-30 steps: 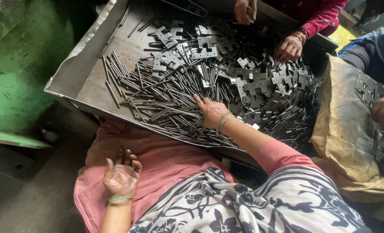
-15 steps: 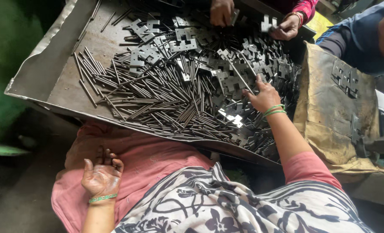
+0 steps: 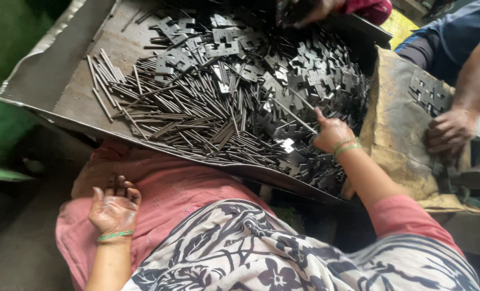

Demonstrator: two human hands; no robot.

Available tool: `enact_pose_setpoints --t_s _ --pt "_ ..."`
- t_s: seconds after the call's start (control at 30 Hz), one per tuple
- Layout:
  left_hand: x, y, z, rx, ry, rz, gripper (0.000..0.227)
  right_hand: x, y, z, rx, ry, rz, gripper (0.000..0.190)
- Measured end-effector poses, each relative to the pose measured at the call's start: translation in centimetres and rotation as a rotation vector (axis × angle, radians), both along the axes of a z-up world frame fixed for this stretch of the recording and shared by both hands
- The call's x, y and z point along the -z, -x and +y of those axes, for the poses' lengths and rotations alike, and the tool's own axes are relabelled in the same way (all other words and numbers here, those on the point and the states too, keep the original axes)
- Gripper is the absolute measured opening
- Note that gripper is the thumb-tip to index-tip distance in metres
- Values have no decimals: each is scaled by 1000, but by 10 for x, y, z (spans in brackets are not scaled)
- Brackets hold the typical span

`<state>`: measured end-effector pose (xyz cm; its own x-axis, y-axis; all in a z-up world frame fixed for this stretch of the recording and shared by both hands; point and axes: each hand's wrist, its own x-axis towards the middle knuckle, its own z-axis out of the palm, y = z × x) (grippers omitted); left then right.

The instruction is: The person picks metal rods and flat metal plates from a tray, inserts the rods into the plates, and places the assembled units into a sack. The person repeats this process continuously, handling the components by hand.

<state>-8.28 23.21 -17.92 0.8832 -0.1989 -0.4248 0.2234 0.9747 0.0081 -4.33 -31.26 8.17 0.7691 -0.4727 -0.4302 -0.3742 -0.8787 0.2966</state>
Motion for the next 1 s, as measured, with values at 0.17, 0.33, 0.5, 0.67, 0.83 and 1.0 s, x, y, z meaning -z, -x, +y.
enact_pose_setpoints --t_s 0.17,0.33,0.5,0.67,0.83,1.0 --pt "-3 2 5 18 -66 10 48 -28 64 -7 93 -25 -27 101" --pt "-5 0 8 -8 -65 29 52 -61 109 -6 195 -10 -61 95" --pt "-5 1 9 9 -53 17 54 -70 137 -9 292 35 -52 83" --pt "-5 -1 8 28 -100 26 52 -71 174 -28 274 125 139 81" --pt "5 -13 -4 60 -151 16 44 -62 190 -32 272 202 238 80" --pt "0 -13 -1 58 -107 3 46 -102 178 -32 194 289 27 88"
